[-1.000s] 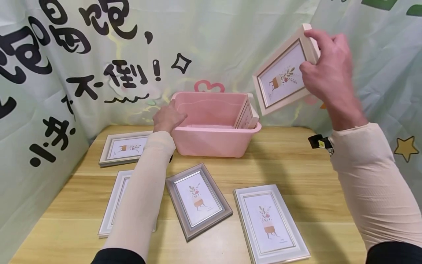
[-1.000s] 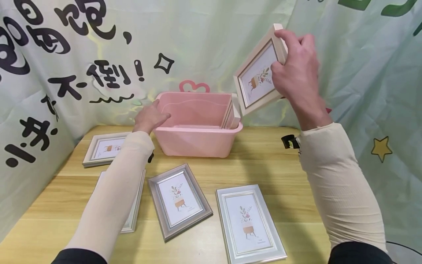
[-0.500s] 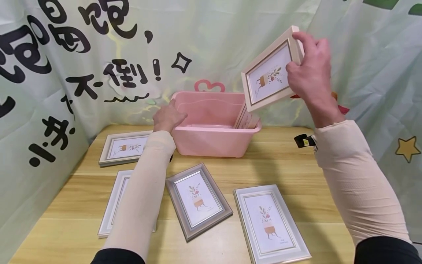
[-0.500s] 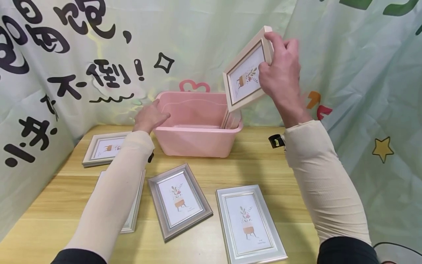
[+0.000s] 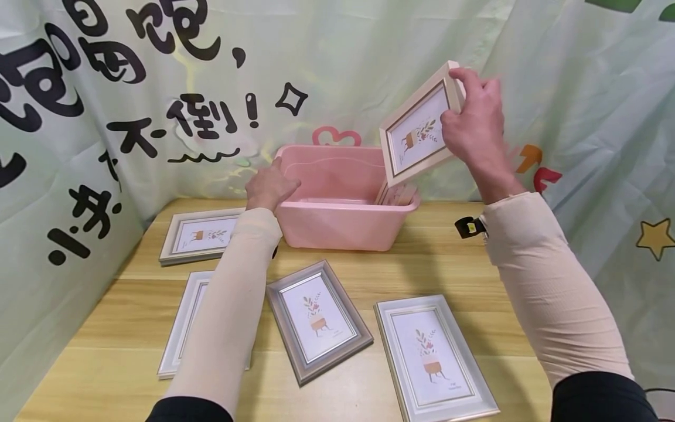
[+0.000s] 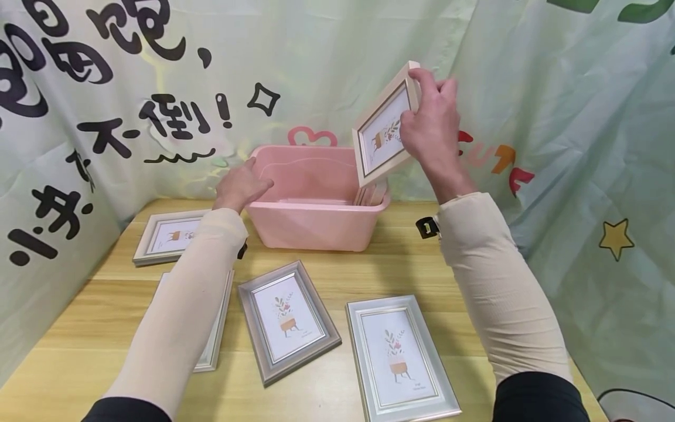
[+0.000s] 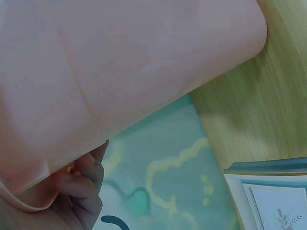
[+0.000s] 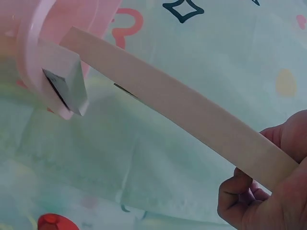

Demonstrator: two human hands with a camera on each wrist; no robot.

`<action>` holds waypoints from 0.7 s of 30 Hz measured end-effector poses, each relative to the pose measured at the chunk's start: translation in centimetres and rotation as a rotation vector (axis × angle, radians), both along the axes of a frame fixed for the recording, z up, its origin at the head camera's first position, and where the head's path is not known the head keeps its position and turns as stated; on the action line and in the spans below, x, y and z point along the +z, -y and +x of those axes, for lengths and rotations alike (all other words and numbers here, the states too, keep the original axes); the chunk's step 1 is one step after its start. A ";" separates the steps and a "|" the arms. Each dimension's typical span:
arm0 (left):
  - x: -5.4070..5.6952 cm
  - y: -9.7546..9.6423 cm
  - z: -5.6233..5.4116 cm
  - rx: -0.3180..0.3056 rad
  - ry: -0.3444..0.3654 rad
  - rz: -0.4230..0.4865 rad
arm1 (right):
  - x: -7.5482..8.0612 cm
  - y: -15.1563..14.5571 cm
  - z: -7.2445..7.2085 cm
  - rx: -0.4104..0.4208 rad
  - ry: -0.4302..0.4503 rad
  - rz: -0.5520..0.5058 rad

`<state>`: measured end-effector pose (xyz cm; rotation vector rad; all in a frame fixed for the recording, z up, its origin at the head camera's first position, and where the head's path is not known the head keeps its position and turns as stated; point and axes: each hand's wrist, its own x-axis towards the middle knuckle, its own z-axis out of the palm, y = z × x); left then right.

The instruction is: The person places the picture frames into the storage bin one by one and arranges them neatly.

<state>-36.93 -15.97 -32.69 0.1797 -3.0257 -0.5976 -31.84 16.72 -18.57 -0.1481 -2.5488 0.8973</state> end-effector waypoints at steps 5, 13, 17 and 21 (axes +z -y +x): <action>-0.1 0.1 -0.1 0.005 0.002 0.005 | -0.9 0.5 -0.7 0.000 0.025 0.014; -0.2 0.3 -0.1 0.014 0.007 0.027 | -2.4 1.6 -1.6 0.028 0.036 0.010; -0.2 0.2 -0.2 0.012 0.001 0.034 | -3.2 2.0 -2.0 0.033 0.055 0.017; -0.2 0.1 -0.3 0.010 -0.001 0.034 | -4.0 2.3 -2.3 0.036 0.089 0.005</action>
